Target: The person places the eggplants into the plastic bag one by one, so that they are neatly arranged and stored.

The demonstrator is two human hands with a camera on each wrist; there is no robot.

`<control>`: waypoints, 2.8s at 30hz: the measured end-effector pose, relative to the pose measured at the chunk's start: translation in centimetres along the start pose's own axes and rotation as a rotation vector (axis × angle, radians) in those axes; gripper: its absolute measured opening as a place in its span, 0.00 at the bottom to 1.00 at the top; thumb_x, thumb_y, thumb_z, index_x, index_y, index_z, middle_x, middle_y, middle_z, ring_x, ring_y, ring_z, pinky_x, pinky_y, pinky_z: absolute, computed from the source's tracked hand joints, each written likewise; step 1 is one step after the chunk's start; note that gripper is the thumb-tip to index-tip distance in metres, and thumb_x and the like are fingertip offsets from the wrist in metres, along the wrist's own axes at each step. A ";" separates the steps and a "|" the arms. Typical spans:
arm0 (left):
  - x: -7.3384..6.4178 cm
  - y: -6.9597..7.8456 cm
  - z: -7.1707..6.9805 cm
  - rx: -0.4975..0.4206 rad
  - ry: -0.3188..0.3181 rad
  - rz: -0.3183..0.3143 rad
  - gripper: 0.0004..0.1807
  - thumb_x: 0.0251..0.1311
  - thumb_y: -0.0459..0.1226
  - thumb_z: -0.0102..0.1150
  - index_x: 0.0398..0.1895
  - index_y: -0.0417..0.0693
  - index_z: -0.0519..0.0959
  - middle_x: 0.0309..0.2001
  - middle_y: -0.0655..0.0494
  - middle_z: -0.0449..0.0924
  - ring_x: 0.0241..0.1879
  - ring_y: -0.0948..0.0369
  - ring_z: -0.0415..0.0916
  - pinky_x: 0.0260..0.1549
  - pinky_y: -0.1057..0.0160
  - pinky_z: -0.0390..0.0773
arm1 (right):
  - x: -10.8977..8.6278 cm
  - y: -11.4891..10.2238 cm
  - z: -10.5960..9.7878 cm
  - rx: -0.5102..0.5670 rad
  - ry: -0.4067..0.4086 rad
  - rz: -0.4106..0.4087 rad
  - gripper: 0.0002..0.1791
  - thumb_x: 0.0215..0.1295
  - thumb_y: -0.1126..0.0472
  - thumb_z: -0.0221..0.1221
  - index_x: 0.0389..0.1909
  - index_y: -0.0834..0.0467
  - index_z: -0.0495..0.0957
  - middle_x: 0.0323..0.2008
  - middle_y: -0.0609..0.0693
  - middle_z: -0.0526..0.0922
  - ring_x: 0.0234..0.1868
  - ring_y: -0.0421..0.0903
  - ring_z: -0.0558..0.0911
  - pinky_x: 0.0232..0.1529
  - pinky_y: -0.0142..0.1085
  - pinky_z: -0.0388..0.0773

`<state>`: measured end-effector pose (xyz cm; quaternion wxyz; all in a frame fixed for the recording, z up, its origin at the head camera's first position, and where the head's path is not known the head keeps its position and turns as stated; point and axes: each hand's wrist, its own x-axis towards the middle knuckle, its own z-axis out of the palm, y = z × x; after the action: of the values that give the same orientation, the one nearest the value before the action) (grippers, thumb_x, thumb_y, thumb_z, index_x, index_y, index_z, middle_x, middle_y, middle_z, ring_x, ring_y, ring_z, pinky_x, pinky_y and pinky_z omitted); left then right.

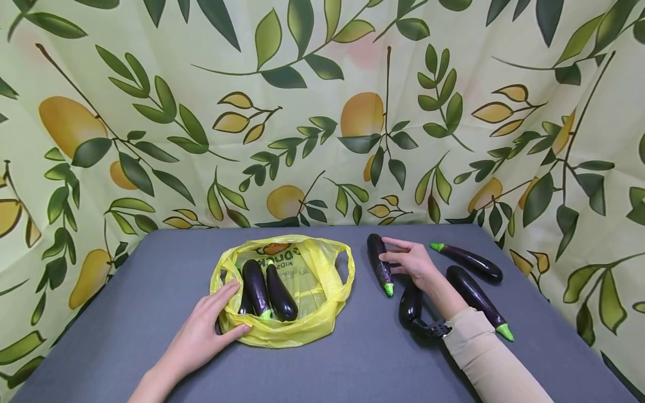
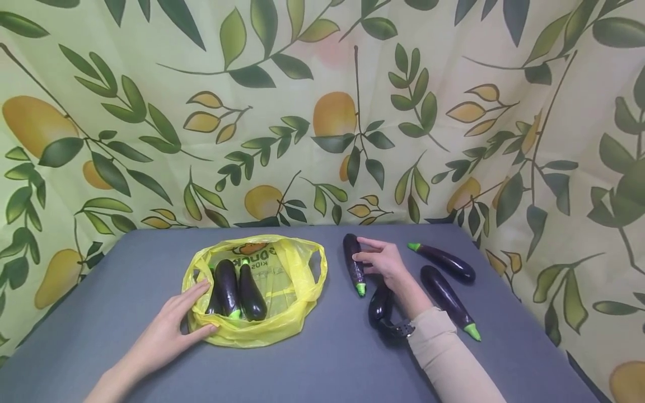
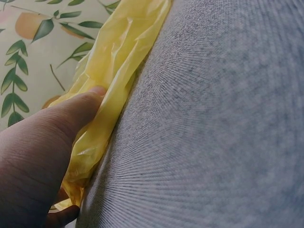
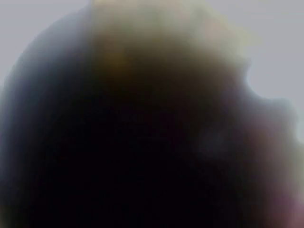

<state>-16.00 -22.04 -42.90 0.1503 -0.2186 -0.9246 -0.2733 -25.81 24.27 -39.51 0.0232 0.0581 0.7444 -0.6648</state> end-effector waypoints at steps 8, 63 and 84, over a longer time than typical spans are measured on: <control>0.0 0.0 0.1 0.008 0.004 0.009 0.47 0.53 0.59 0.68 0.74 0.52 0.64 0.72 0.51 0.61 0.62 0.50 0.63 0.55 0.37 0.66 | -0.2 0.0 -0.4 0.017 0.027 0.002 0.34 0.55 0.66 0.71 0.65 0.59 0.75 0.56 0.65 0.78 0.41 0.46 0.84 0.39 0.41 0.83; -0.4 0.3 0.3 0.016 0.007 -0.020 0.46 0.53 0.61 0.67 0.73 0.54 0.65 0.72 0.52 0.61 0.62 0.50 0.63 0.52 0.37 0.68 | -3.7 -3.2 3.4 0.079 0.016 -0.033 0.32 0.54 0.67 0.71 0.63 0.55 0.77 0.57 0.63 0.77 0.47 0.51 0.83 0.42 0.44 0.82; -0.1 0.2 0.2 0.019 0.004 -0.013 0.46 0.54 0.61 0.66 0.74 0.54 0.64 0.73 0.53 0.61 0.62 0.51 0.63 0.52 0.37 0.69 | -4.6 -3.1 5.5 0.081 -0.094 -0.050 0.31 0.53 0.67 0.72 0.62 0.57 0.78 0.54 0.62 0.80 0.46 0.50 0.83 0.41 0.44 0.82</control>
<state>-15.80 -21.76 -43.04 0.1524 -0.2107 -0.9283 -0.2659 -21.81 18.18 -36.61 0.0392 0.0091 0.7162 -0.6968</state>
